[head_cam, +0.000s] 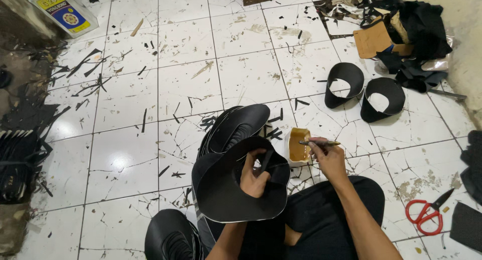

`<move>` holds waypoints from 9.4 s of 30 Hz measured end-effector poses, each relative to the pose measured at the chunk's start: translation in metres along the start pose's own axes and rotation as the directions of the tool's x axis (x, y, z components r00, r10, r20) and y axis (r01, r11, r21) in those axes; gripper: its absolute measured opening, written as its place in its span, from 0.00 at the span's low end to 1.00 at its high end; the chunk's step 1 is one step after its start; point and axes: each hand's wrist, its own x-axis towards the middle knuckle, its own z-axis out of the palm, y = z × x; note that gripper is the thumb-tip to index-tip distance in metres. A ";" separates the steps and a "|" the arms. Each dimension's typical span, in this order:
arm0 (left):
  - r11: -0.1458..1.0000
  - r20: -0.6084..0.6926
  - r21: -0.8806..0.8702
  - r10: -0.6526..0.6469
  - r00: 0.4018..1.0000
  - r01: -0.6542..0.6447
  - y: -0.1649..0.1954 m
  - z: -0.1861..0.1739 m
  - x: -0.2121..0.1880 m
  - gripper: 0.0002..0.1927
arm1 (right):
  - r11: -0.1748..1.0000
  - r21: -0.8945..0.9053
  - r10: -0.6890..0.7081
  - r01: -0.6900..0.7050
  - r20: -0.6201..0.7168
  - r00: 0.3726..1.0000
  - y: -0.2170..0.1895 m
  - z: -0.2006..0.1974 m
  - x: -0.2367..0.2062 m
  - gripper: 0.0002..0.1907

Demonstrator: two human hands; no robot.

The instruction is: The person sits on the workshop floor and applies glue with a brush along the edge of black shoe upper components, holding each piece in their lap. Coated pieces are set aside on the floor, forming a growing row of finished components.

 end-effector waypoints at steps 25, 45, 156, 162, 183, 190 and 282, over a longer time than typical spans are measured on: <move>0.983 0.018 0.031 -0.183 0.983 0.182 0.029 -0.016 0.013 0.32 | 0.785 -0.543 -0.164 0.299 0.282 0.945 -0.001 -0.026 -0.009 0.09; 0.882 0.091 0.315 0.340 0.936 -0.351 0.031 -0.003 0.001 0.34 | 0.699 0.003 -0.540 0.715 0.658 0.525 -0.090 -0.010 -0.044 0.13; 0.889 -0.250 0.364 0.380 0.891 -0.277 0.026 0.034 -0.019 0.21 | 0.847 0.531 -0.218 -0.019 0.380 0.899 -0.056 0.012 -0.057 0.47; 0.986 -0.435 0.105 -0.075 0.897 0.133 0.016 0.038 -0.014 0.29 | 0.970 0.219 0.003 -0.107 0.430 0.903 -0.048 0.001 -0.040 0.40; 0.962 -0.135 -0.256 -0.138 0.981 0.100 0.017 -0.005 -0.012 0.19 | 0.764 -0.521 -0.309 0.380 0.222 0.925 0.012 0.028 0.019 0.09; 0.976 -0.059 -0.212 -0.056 0.997 0.042 0.039 -0.017 -0.007 0.12 | 0.754 -0.471 -0.462 0.457 0.114 0.879 0.024 0.001 0.013 0.08; 0.997 -0.025 -0.071 0.007 1.000 -0.009 0.049 -0.009 -0.017 0.24 | 0.927 0.097 -0.365 0.361 0.021 0.931 -0.041 -0.016 -0.050 0.08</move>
